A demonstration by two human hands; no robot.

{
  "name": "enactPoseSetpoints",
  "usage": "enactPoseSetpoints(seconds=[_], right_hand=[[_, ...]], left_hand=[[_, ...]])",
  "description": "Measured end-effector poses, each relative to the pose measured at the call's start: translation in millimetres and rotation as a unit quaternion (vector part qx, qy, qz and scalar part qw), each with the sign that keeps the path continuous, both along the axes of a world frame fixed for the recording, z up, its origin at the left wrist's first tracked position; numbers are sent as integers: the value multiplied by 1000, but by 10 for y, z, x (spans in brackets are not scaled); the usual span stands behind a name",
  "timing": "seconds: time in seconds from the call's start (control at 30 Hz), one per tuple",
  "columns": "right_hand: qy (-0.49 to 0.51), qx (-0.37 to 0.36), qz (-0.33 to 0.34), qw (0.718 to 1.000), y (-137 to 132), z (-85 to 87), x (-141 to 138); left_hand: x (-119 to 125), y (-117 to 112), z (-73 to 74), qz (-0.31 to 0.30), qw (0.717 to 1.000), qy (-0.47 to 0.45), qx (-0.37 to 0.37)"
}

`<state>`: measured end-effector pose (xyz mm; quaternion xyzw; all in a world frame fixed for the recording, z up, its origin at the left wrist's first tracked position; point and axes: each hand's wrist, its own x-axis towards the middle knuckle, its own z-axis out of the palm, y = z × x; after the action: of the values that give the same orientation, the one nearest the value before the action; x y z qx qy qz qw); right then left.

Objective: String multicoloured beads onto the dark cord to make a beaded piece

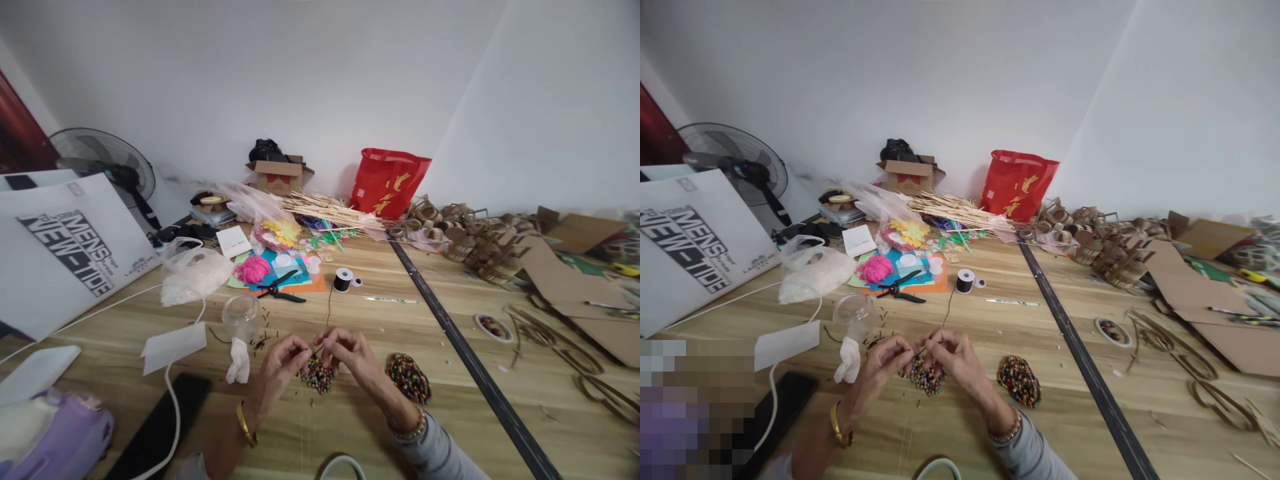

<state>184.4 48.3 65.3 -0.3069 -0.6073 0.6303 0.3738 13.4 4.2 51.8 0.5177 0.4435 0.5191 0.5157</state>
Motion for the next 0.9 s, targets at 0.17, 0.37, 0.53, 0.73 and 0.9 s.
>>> enactPoseSetpoints(seconds=[0.17,0.37,0.53,0.73,0.9], right_hand=[[104,-94,29,990,-7,-85,-41],[112,-120,56,985,-13,-181,-88],[73,-98,57,991,-12,-149,-74],[53,-97,67,992,-3,-159,-66],[22,-65,72,995,-15,-100,-54]], left_hand=[[21,-21,70,-28,999,-24,4],[64,-55,60,-18,998,-39,44],[123,-78,-14,-11,998,-51,47],[101,-66,-37,-33,996,-70,47],[31,-38,14,-6,999,-15,35]])
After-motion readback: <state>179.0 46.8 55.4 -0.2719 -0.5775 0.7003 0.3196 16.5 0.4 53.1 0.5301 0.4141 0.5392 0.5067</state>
